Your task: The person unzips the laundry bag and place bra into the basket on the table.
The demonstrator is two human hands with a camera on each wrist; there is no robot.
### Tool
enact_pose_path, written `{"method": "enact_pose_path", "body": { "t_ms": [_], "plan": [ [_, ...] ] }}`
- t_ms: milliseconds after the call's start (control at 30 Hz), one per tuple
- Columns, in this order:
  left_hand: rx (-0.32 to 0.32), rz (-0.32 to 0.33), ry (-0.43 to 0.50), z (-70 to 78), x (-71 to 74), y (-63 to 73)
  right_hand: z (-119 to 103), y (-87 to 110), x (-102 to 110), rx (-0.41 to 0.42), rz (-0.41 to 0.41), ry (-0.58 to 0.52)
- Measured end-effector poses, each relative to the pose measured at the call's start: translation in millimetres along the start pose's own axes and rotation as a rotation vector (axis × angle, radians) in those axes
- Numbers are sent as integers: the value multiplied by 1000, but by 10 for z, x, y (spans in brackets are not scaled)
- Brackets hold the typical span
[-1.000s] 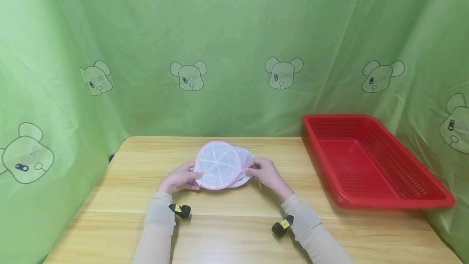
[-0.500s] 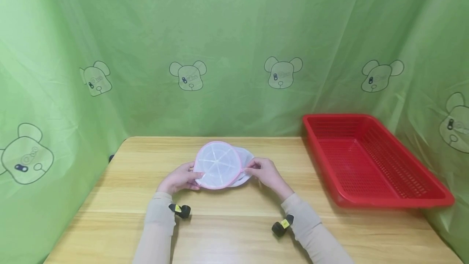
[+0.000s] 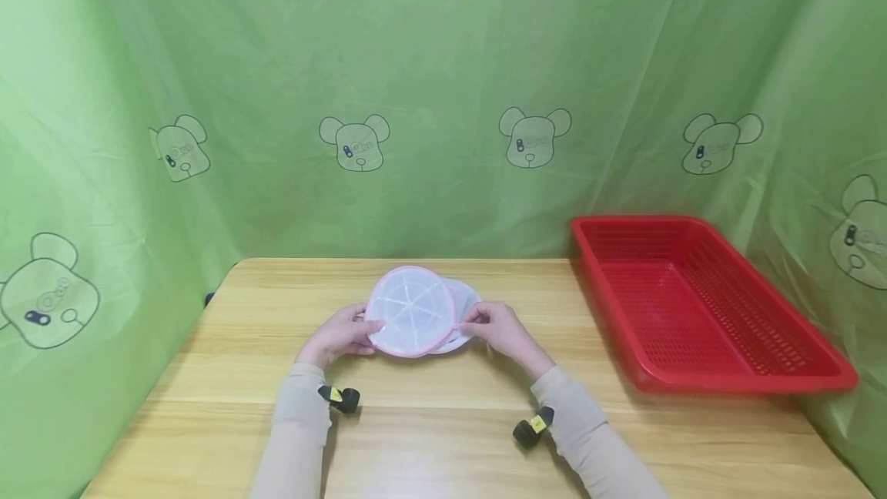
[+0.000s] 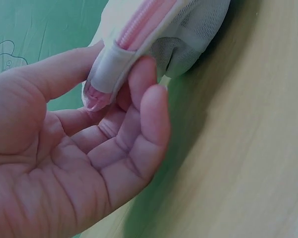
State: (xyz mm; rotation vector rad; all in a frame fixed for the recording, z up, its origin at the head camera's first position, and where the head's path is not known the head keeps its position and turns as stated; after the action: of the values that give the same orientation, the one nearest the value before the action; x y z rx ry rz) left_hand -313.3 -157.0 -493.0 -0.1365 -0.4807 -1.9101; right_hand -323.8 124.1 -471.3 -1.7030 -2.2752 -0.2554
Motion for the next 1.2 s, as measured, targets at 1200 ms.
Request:
{"method": "enact_pose_path", "body": {
  "t_ms": [1200],
  "plan": [
    [13, -160, 69, -46, -27, 69, 51, 60, -215, -57, -104, 12]
  ]
}}
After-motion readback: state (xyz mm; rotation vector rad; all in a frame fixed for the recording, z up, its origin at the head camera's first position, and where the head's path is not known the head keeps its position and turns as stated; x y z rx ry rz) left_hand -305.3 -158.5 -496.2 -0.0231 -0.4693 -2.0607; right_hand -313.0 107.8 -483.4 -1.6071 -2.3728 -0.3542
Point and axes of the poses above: each hand's wrist, its own y-axis away from the middle knuckle, its own x-axis out of the back of the hand, z = x × y, the point moved 5 cm from there along -y, towards the middle knuckle, and after that the axes turned 14 degrees about -y, right-handed, at the moved point
